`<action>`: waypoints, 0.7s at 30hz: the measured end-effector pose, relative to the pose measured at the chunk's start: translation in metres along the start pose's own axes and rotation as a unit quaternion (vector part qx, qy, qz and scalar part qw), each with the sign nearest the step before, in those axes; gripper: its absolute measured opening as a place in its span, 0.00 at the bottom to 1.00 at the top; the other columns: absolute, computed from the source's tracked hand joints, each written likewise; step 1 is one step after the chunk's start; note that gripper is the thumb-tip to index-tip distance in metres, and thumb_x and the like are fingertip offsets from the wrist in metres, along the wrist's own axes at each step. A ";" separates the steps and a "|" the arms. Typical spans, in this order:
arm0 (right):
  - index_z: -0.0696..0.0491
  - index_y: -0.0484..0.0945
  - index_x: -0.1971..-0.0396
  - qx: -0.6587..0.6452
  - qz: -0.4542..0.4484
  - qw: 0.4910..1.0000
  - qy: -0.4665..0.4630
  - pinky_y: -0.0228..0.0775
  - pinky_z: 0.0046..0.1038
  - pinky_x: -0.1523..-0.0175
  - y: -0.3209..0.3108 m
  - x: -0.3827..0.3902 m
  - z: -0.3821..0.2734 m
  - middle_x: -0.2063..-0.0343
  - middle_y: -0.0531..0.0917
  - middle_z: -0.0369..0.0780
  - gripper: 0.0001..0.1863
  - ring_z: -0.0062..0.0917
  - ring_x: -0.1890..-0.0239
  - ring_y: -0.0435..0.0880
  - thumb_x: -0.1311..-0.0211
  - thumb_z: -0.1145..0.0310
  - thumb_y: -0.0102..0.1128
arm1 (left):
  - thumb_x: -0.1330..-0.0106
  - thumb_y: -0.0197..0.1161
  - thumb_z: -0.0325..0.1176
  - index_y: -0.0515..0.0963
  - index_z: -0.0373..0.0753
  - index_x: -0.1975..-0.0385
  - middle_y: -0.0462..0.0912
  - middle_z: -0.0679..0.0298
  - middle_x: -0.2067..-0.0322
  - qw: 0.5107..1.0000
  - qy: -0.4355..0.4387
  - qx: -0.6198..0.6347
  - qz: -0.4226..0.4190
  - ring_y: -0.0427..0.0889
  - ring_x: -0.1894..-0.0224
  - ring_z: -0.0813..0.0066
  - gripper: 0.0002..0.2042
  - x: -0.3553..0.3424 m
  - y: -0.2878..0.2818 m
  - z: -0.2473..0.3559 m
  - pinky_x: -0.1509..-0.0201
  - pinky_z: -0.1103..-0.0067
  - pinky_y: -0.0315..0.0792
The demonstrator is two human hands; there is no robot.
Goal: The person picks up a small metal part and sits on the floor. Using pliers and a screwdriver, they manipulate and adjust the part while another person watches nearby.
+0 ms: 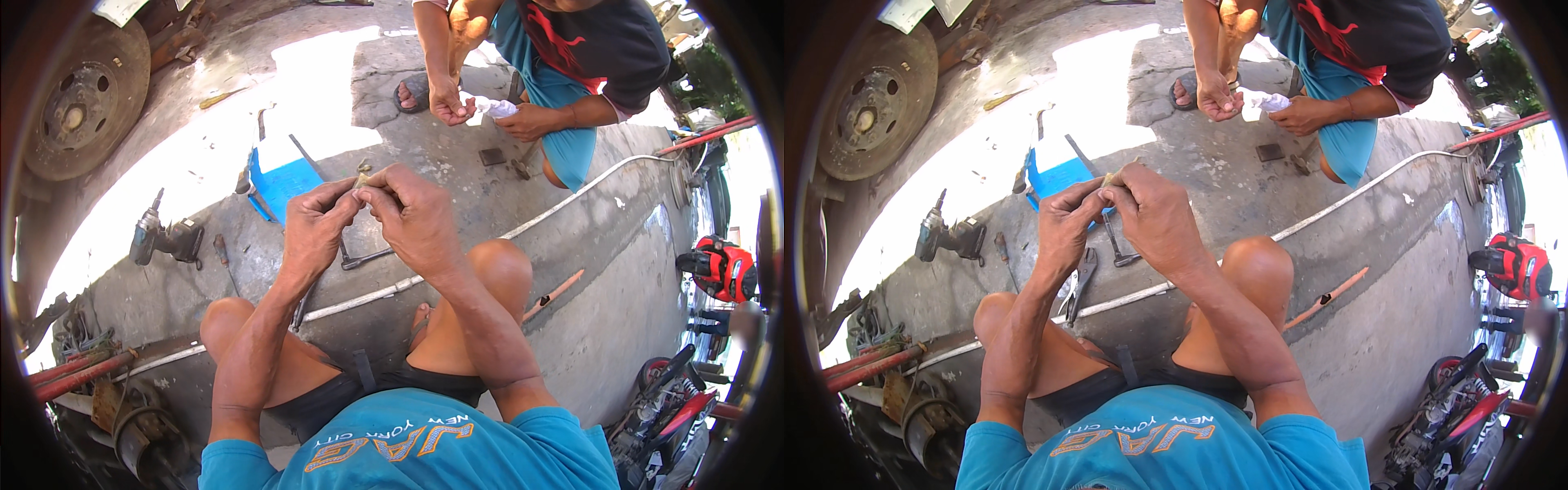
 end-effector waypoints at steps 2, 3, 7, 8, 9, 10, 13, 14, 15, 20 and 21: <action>0.59 0.82 0.62 0.007 0.001 0.999 -0.041 0.75 0.24 0.68 0.001 0.000 -0.003 0.73 0.85 0.42 0.05 0.20 0.72 0.85 0.36 0.75 0.66 | 0.31 0.67 0.37 0.84 0.31 0.50 0.85 0.65 0.68 1.000 -0.011 0.024 0.000 0.75 0.71 0.84 0.17 -0.001 -0.001 -0.001 0.66 0.83 0.71; 0.59 0.82 0.62 0.010 0.001 0.998 -0.061 0.75 0.24 0.67 0.001 0.000 -0.005 0.72 0.85 0.42 0.05 0.21 0.71 0.85 0.36 0.75 0.66 | 0.31 0.67 0.37 0.84 0.31 0.50 0.85 0.66 0.69 0.999 -0.010 0.036 0.002 0.74 0.72 0.85 0.17 -0.002 -0.001 -0.002 0.67 0.84 0.70; 0.59 0.82 0.62 0.018 -0.002 0.999 -0.048 0.77 0.27 0.65 0.000 0.001 -0.009 0.68 0.85 0.43 0.05 0.27 0.69 0.87 0.37 0.77 0.66 | 0.32 0.68 0.38 0.85 0.30 0.52 0.84 0.67 0.70 0.999 -0.008 0.032 0.008 0.72 0.73 0.85 0.17 -0.002 -0.001 0.003 0.69 0.84 0.69; 0.59 0.82 0.62 0.028 0.005 0.998 -0.064 0.77 0.28 0.65 0.000 0.000 -0.008 0.68 0.85 0.44 0.05 0.29 0.69 0.87 0.37 0.77 0.66 | 0.32 0.68 0.38 0.85 0.30 0.52 0.84 0.67 0.71 1.000 -0.009 0.026 0.007 0.72 0.73 0.85 0.17 -0.002 0.000 0.004 0.69 0.84 0.69; 0.59 0.83 0.62 0.039 0.012 0.996 -0.081 0.77 0.28 0.64 -0.001 0.001 -0.007 0.68 0.85 0.44 0.05 0.31 0.68 0.87 0.37 0.77 0.66 | 0.32 0.68 0.38 0.85 0.30 0.52 0.84 0.67 0.71 1.000 -0.011 0.020 0.006 0.72 0.73 0.85 0.17 -0.002 0.001 0.004 0.69 0.84 0.68; 0.59 0.83 0.62 0.050 0.018 0.995 -0.090 0.77 0.29 0.64 0.000 0.001 -0.007 0.68 0.86 0.44 0.05 0.32 0.68 0.87 0.37 0.77 0.65 | 0.32 0.68 0.38 0.85 0.30 0.52 0.84 0.67 0.71 1.000 -0.013 0.013 0.006 0.72 0.72 0.85 0.17 -0.002 0.001 0.005 0.69 0.84 0.68; 0.59 0.83 0.62 0.069 0.027 0.992 -0.107 0.77 0.30 0.63 0.001 0.002 -0.008 0.67 0.86 0.44 0.05 0.34 0.67 0.87 0.38 0.78 0.65 | 0.32 0.68 0.37 0.85 0.30 0.52 0.83 0.68 0.72 1.000 -0.007 -0.012 0.010 0.72 0.72 0.85 0.16 0.000 0.001 0.009 0.69 0.84 0.67; 0.59 0.83 0.62 0.065 0.025 0.992 -0.106 0.78 0.30 0.62 0.000 0.002 -0.007 0.67 0.86 0.44 0.05 0.34 0.67 0.87 0.38 0.78 0.65 | 0.31 0.68 0.37 0.85 0.30 0.52 0.83 0.68 0.71 1.000 0.001 -0.006 0.012 0.72 0.72 0.85 0.16 -0.001 0.001 0.008 0.69 0.84 0.67; 0.59 0.83 0.62 0.061 0.023 0.992 -0.105 0.78 0.31 0.62 0.000 0.001 -0.007 0.67 0.86 0.44 0.06 0.34 0.67 0.87 0.38 0.78 0.65 | 0.31 0.67 0.37 0.85 0.30 0.52 0.83 0.68 0.71 1.000 0.008 0.001 0.015 0.72 0.72 0.85 0.16 -0.001 0.000 0.006 0.69 0.84 0.67; 0.59 0.83 0.60 0.057 0.042 0.987 -0.144 0.79 0.29 0.61 0.006 0.002 -0.007 0.67 0.85 0.43 0.06 0.32 0.66 0.87 0.37 0.79 0.65 | 0.30 0.66 0.36 0.84 0.30 0.51 0.83 0.66 0.68 0.999 -0.004 0.026 0.023 0.73 0.70 0.85 0.15 -0.001 -0.001 0.003 0.68 0.84 0.68; 0.59 0.84 0.60 0.057 0.054 0.985 -0.157 0.79 0.29 0.61 0.007 0.003 -0.006 0.67 0.85 0.43 0.07 0.31 0.66 0.87 0.37 0.79 0.65 | 0.30 0.66 0.35 0.84 0.30 0.51 0.84 0.65 0.67 0.999 -0.013 0.028 0.020 0.75 0.69 0.84 0.15 -0.002 -0.001 0.004 0.66 0.84 0.70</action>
Point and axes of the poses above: each hand's wrist, its own x-axis away from the middle knuckle, its own y-axis out of the palm, z = x × y, the point moved 4 cm from there along -x, towards the middle knuckle
